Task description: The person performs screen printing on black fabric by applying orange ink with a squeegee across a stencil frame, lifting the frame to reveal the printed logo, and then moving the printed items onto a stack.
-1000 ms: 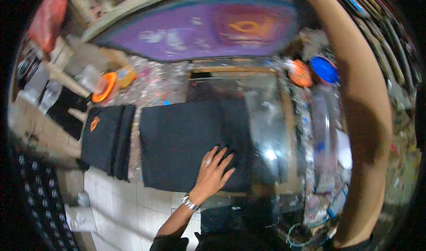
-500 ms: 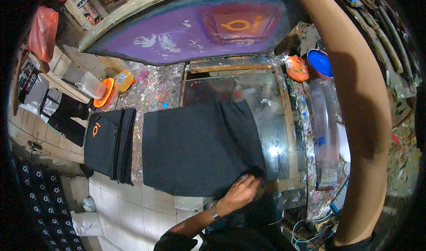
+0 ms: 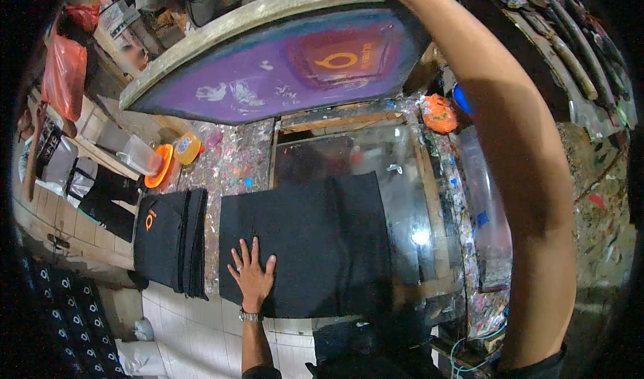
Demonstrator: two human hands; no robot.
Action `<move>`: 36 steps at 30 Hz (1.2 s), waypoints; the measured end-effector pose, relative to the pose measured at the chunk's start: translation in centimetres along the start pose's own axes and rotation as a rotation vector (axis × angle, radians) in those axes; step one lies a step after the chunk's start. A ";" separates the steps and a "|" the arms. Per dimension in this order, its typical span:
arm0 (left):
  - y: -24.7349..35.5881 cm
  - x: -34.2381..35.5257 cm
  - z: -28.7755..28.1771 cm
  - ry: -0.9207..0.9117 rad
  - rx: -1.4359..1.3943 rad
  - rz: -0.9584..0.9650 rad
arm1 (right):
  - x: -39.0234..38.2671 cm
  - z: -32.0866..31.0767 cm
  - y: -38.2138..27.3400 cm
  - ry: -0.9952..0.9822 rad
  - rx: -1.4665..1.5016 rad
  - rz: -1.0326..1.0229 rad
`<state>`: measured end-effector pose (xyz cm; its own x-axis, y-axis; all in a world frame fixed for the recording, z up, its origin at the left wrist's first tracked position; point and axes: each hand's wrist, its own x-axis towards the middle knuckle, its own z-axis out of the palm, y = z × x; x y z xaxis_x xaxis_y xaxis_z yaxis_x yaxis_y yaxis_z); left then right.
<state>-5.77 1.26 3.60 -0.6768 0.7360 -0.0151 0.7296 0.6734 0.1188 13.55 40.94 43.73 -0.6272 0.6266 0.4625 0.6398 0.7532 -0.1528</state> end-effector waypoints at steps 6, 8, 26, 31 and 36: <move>11.7 0.5 -2.1 0.068 -0.087 0.547 | -0.2 -0.7 -0.3 -0.013 -0.055 0.031; 13.6 2.5 0.7 0.028 -0.065 0.588 | -0.5 -1.5 1.0 0.036 -0.078 0.040; 16.8 0.6 1.1 0.155 -0.109 0.631 | -1.1 0.3 -1.4 -0.017 0.007 0.005; 22.9 -0.4 3.2 0.060 -0.246 0.438 | -1.0 -0.2 -0.4 0.029 0.001 -0.022; 20.0 1.0 2.0 -0.036 -0.868 0.123 | -2.2 -0.9 -0.8 0.013 0.013 -0.040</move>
<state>8.35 15.58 4.00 -0.5841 0.8115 0.0179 0.4551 0.3092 0.8351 14.85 38.79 43.59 -0.6460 0.5937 0.4798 0.6085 0.7800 -0.1459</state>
